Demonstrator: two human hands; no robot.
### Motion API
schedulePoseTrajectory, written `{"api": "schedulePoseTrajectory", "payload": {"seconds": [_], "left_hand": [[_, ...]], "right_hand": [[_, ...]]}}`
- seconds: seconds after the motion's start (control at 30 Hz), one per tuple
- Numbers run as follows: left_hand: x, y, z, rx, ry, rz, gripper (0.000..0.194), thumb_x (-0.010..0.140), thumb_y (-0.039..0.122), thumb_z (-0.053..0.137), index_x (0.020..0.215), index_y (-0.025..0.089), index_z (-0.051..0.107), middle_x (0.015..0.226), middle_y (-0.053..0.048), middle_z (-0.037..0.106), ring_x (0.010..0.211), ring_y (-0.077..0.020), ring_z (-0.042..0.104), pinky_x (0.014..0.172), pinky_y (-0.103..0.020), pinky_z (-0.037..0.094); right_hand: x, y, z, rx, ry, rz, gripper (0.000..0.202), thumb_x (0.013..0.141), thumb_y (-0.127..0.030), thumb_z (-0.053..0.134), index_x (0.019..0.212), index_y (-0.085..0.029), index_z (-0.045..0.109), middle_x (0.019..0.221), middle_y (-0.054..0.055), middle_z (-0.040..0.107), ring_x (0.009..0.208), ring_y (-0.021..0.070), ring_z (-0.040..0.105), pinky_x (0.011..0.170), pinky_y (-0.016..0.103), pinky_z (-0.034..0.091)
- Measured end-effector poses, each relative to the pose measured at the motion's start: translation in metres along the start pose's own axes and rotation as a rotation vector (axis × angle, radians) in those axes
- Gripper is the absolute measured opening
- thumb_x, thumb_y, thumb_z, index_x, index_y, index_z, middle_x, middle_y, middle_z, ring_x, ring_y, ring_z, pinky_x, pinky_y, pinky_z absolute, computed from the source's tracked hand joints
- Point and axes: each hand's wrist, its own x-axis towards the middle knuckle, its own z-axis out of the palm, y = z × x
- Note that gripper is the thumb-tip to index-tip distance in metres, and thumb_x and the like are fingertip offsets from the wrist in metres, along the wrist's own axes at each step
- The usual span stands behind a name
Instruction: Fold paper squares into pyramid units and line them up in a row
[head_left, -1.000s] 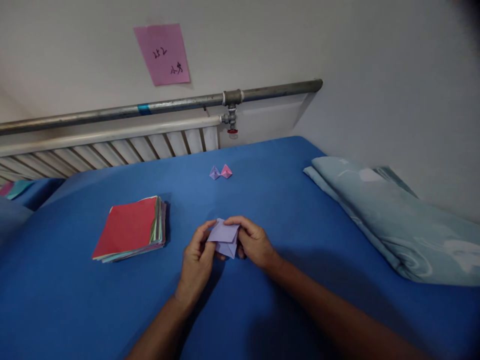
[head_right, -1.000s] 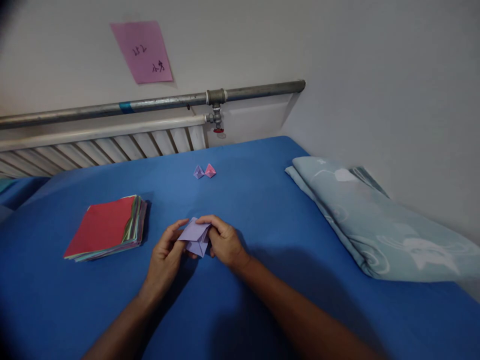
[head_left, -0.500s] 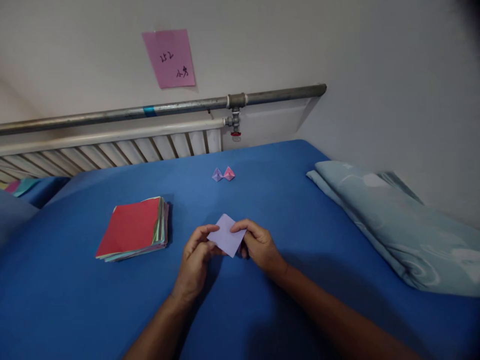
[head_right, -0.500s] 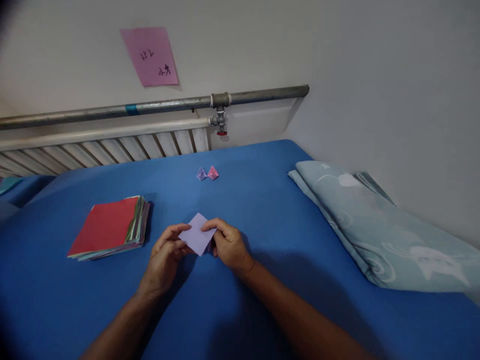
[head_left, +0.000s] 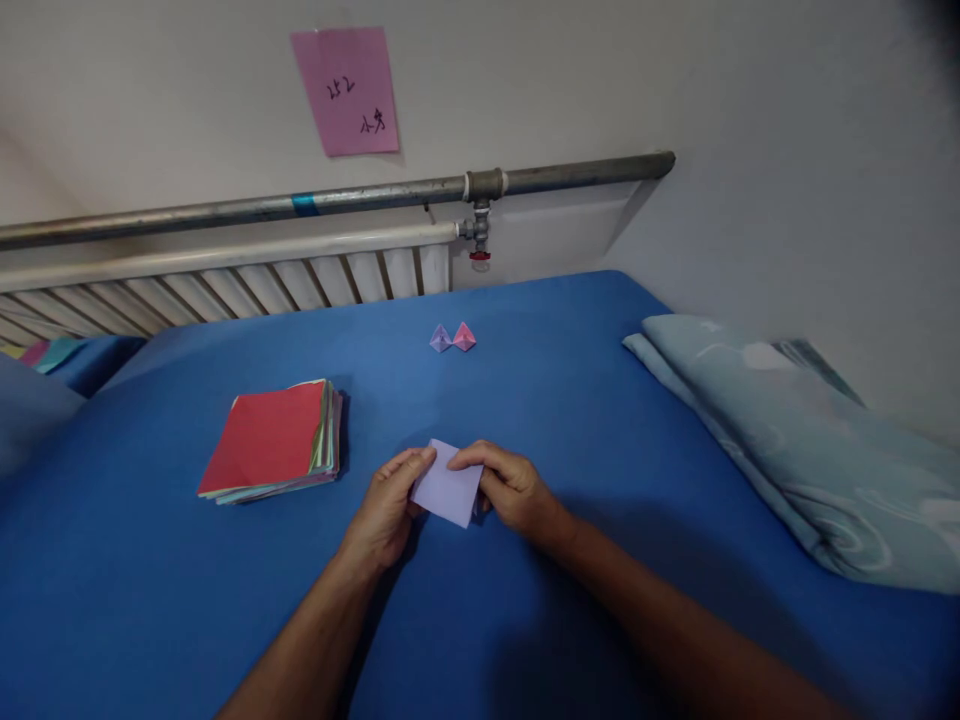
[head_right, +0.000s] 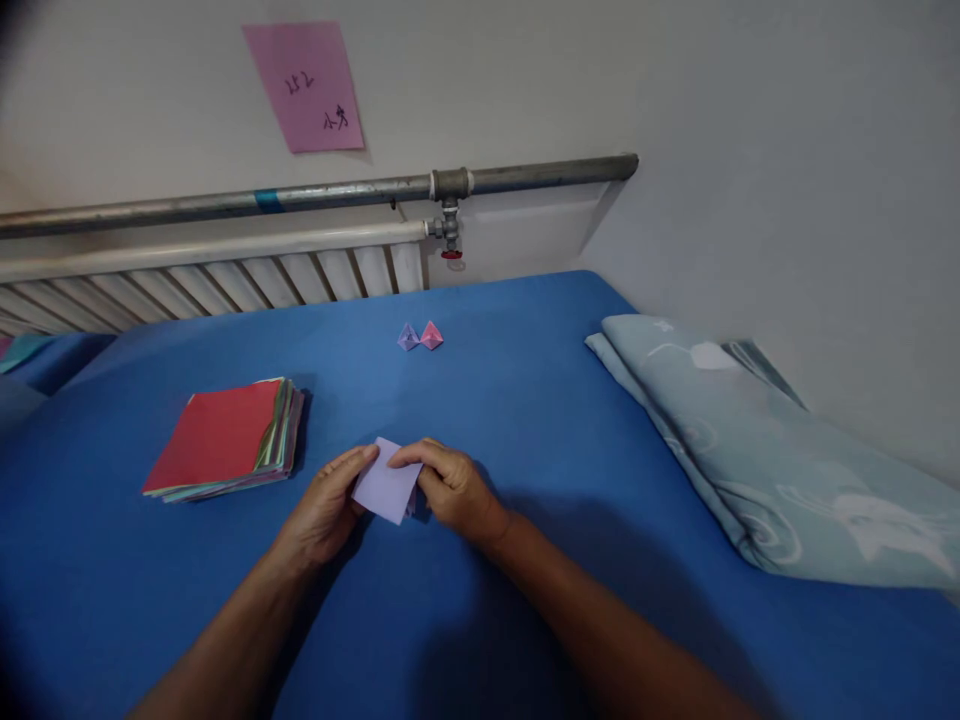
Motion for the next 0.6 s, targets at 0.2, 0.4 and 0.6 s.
{"api": "schedulePoseTrajectory", "payload": {"seconds": [0.2,0.4,0.6], "left_hand": [[0.0018,-0.0004,-0.002,0.024,0.002,0.01,0.03,0.06,0.038,0.082,0.071,0.015,0.067,0.058,0.004,0.058,0.049,-0.0058,0.047,0.049,-0.018,0.034],[0.0003,0.0018,0.0004,0.001,0.012,0.003,0.03,0.057,0.036,0.084,0.069,0.014,0.068,0.059,0.004,0.06,0.05,-0.0057,0.05,0.051,-0.019,0.037],[0.0,0.0026,-0.0014,-0.018,-0.028,-0.06,0.031,0.055,0.035,0.086,0.069,0.014,0.069,0.059,0.003,0.063,0.051,-0.0058,0.054,0.05,-0.017,0.039]], "right_hand": [[-0.0015,-0.0038,-0.001,-0.048,0.013,0.026,0.029,0.086,-0.016,0.043,0.101,-0.024,0.066,0.077,-0.001,0.062,0.065,0.0108,0.057,0.057,0.021,0.046],[-0.0017,-0.0023,-0.0018,-0.082,0.049,-0.002,0.028,0.086,-0.016,0.042,0.1,-0.024,0.065,0.086,0.0,0.066,0.073,0.0117,0.06,0.064,0.023,0.047],[-0.0011,-0.0031,-0.0024,-0.122,0.04,-0.051,0.03,0.085,-0.015,0.041,0.101,-0.024,0.064,0.095,0.001,0.068,0.082,0.0124,0.062,0.074,0.026,0.047]]}}
